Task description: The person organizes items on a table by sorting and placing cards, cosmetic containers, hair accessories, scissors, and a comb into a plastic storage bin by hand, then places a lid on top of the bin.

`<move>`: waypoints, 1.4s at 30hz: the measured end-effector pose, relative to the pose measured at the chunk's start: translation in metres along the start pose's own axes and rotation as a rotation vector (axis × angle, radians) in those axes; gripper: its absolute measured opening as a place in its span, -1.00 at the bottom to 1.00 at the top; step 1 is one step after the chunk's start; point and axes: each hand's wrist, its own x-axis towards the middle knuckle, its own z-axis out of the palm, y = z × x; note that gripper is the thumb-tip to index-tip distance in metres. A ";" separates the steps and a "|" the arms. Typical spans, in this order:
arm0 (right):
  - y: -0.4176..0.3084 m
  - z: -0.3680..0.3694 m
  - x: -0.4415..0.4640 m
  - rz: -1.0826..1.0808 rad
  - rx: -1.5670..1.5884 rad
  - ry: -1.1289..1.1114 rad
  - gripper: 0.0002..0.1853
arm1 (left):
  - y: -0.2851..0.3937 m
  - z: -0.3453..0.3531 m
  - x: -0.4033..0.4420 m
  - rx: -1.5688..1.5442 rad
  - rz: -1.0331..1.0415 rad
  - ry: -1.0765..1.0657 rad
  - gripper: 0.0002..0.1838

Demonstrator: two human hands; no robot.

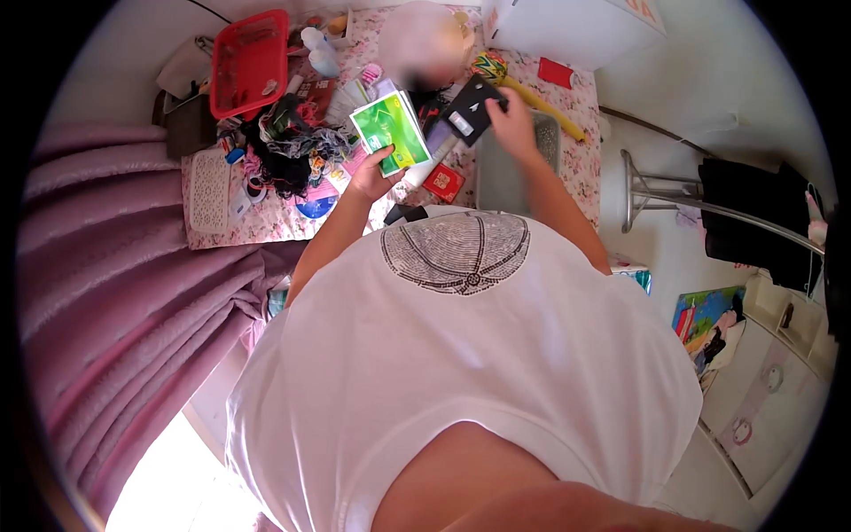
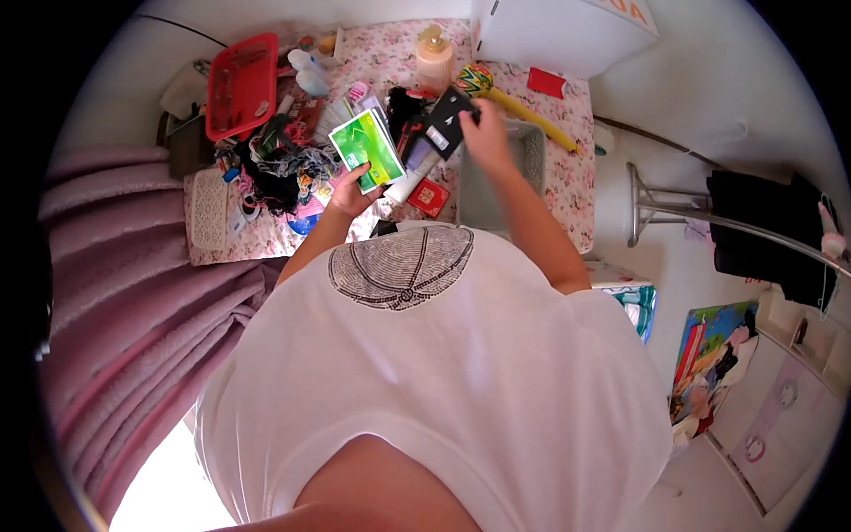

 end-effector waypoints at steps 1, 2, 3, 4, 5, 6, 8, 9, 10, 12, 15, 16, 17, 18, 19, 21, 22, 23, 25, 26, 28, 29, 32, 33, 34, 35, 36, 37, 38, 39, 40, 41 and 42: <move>-0.005 0.011 -0.002 0.173 0.043 -0.154 -0.70 | 0.001 0.001 -0.003 0.024 -0.004 0.001 -0.65; -0.010 0.021 -0.005 0.346 0.084 -0.307 -0.70 | 0.002 0.001 -0.005 0.050 -0.008 0.002 -0.65; 0.008 0.038 -0.010 0.313 0.086 -0.353 -0.69 | 0.002 0.003 -0.005 0.069 -0.010 0.031 -0.65; 0.010 0.051 -0.013 0.276 0.088 -0.398 -0.68 | 0.002 0.007 -0.006 0.106 -0.016 0.055 -0.64; 0.013 0.060 -0.019 0.438 0.229 -0.413 -0.64 | 0.003 0.012 -0.007 0.142 -0.019 0.078 -0.64; 0.020 0.067 -0.020 0.419 0.195 -0.410 -0.63 | 0.004 0.018 -0.010 0.178 -0.022 0.103 -0.63; 0.042 0.085 -0.026 0.390 0.128 -0.403 -0.60 | 0.004 0.031 -0.014 0.243 -0.002 0.096 -0.65; 0.017 0.070 -0.027 0.330 0.029 -0.466 -0.59 | 0.004 0.035 -0.015 0.271 -0.004 0.091 -0.65; 0.023 0.069 -0.027 0.309 0.074 -0.453 -0.59 | 0.003 0.037 -0.015 0.300 -0.008 0.084 -0.64; 0.039 0.061 -0.028 0.271 0.164 -0.421 -0.59 | 0.002 0.044 -0.017 0.354 -0.009 0.067 -0.62; -0.016 0.015 -0.028 0.592 0.563 -0.407 -0.59 | 0.005 0.063 -0.015 0.495 -0.040 -0.032 -0.59; -0.031 0.002 -0.029 0.684 0.673 -0.402 -0.59 | 0.006 0.068 -0.011 0.592 -0.065 -0.055 -0.59; -0.030 -0.008 -0.030 0.648 0.666 -0.453 -0.58 | 0.007 0.074 -0.008 0.689 -0.091 -0.079 -0.58; -0.028 -0.013 -0.033 0.615 0.631 -0.431 -0.59 | 0.007 0.081 -0.004 0.787 -0.117 -0.104 -0.58; -0.025 -0.017 -0.037 0.584 0.596 -0.407 -0.59 | 0.006 0.088 0.001 0.835 -0.115 -0.125 -0.55; -0.012 -0.026 -0.044 0.577 0.591 -0.343 -0.59 | 0.002 0.107 0.005 0.916 -0.054 -0.144 -0.52; -0.003 -0.031 -0.047 0.602 0.620 -0.305 -0.58 | -0.001 0.116 0.007 0.955 -0.021 -0.154 -0.50; 0.005 -0.034 -0.050 0.627 0.650 -0.267 -0.58 | -0.005 0.123 0.011 0.966 -0.018 -0.163 -0.47; 0.010 -0.043 -0.056 0.680 0.730 -0.112 -0.61 | -0.016 0.134 0.018 0.933 -0.073 -0.167 -0.48; 0.011 -0.047 -0.060 0.704 0.768 -0.032 -0.63 | -0.020 0.138 0.022 0.917 -0.101 -0.169 -0.48; 0.015 -0.062 -0.066 0.815 0.941 -0.202 -0.68 | -0.029 0.139 0.037 0.878 -0.151 -0.206 -0.49; 0.016 -0.069 -0.068 0.866 1.026 -0.290 -0.70 | -0.037 0.135 0.048 0.855 -0.157 -0.215 -0.50; 0.017 -0.077 -0.077 0.897 1.007 -0.159 -0.77 | -0.049 0.148 0.052 1.026 0.014 -0.128 -0.59; 0.027 -0.079 -0.079 0.950 1.026 -0.103 -0.78 | -0.058 0.137 0.067 1.175 0.183 -0.115 -0.61; 0.044 -0.079 -0.081 1.002 1.045 -0.049 -0.79 | -0.061 0.136 0.072 1.319 0.357 -0.099 -0.63; 0.061 -0.075 -0.083 1.054 1.064 0.005 -0.80 | -0.061 0.132 0.075 1.583 0.573 -0.061 -0.64; 0.071 -0.069 -0.085 1.084 1.046 0.071 -0.81 | -0.063 0.131 0.074 1.696 0.688 -0.051 -0.62; 0.077 -0.062 -0.086 1.113 1.028 0.137 -0.83 | -0.065 0.129 0.072 1.808 0.805 -0.042 -0.60; 0.083 -0.054 -0.085 1.142 1.008 0.203 -0.85 | -0.067 0.128 0.072 1.916 0.926 -0.031 -0.58; 0.084 -0.045 -0.083 1.218 0.998 0.249 -0.86 | -0.068 0.125 0.073 1.904 0.895 -0.050 -0.57; 0.084 -0.034 -0.080 1.294 0.986 0.295 -0.86 | -0.069 0.122 0.074 1.890 0.863 -0.068 -0.55; 0.084 -0.024 -0.076 1.370 0.973 0.341 -0.87 | -0.070 0.118 0.075 1.878 0.832 -0.085 -0.54; 0.089 -0.017 -0.073 1.394 0.977 0.369 -0.87 | -0.071 0.116 0.076 1.837 0.808 -0.104 -0.52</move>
